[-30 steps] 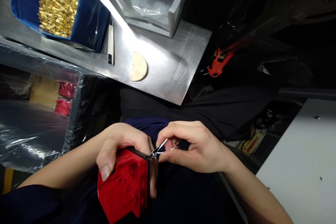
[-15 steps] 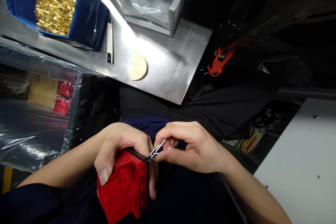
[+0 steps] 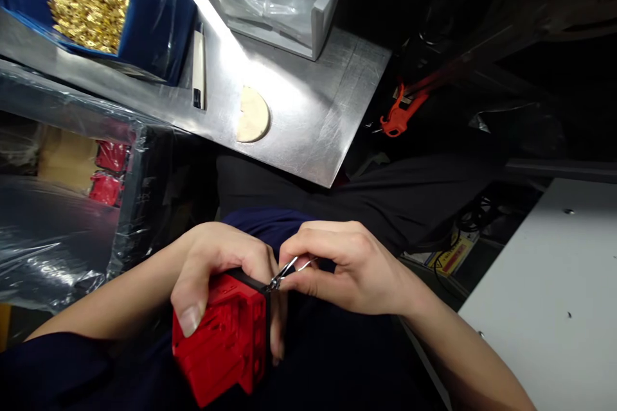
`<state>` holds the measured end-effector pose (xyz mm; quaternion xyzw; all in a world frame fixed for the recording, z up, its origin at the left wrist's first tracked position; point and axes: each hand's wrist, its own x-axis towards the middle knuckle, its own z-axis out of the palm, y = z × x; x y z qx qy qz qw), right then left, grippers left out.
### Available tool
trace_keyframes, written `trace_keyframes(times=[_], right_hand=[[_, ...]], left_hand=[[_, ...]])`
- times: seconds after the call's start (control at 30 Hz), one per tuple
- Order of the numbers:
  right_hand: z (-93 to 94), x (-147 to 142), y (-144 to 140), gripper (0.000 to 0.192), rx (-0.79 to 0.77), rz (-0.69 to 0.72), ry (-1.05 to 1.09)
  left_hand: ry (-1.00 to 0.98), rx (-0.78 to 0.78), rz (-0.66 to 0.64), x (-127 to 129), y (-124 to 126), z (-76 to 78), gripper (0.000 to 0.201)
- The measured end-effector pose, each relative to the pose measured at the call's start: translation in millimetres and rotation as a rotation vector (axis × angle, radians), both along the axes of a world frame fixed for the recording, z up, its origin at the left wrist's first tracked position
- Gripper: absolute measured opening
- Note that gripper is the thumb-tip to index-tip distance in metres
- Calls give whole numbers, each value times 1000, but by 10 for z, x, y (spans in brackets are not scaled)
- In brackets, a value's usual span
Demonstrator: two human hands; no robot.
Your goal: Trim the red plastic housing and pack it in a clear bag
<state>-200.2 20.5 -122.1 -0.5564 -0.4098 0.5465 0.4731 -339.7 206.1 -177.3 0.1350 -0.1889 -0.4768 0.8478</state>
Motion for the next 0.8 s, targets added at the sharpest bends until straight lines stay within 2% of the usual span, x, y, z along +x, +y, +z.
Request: trace_keyframes(times=[0.13, 0.23, 0.33, 0.57, 0.8], right_hand=[[-117, 127, -43, 8, 51, 72, 199], [-202, 165, -125, 14, 38, -40, 324], [-197, 91, -167, 17, -29, -155, 293], [-88, -72, -72, 20, -23, -84, 199], [-68, -43, -21, 19, -3, -35, 158]], left_hand=[[-27, 15, 11, -11, 3, -1, 77], [-35, 7, 61, -36, 2, -12, 76], [-30, 6, 84, -63, -6, -26, 76], [-12, 11, 10, -44, 7, -33, 80], [-78, -10, 39, 20, 26, -5, 78]])
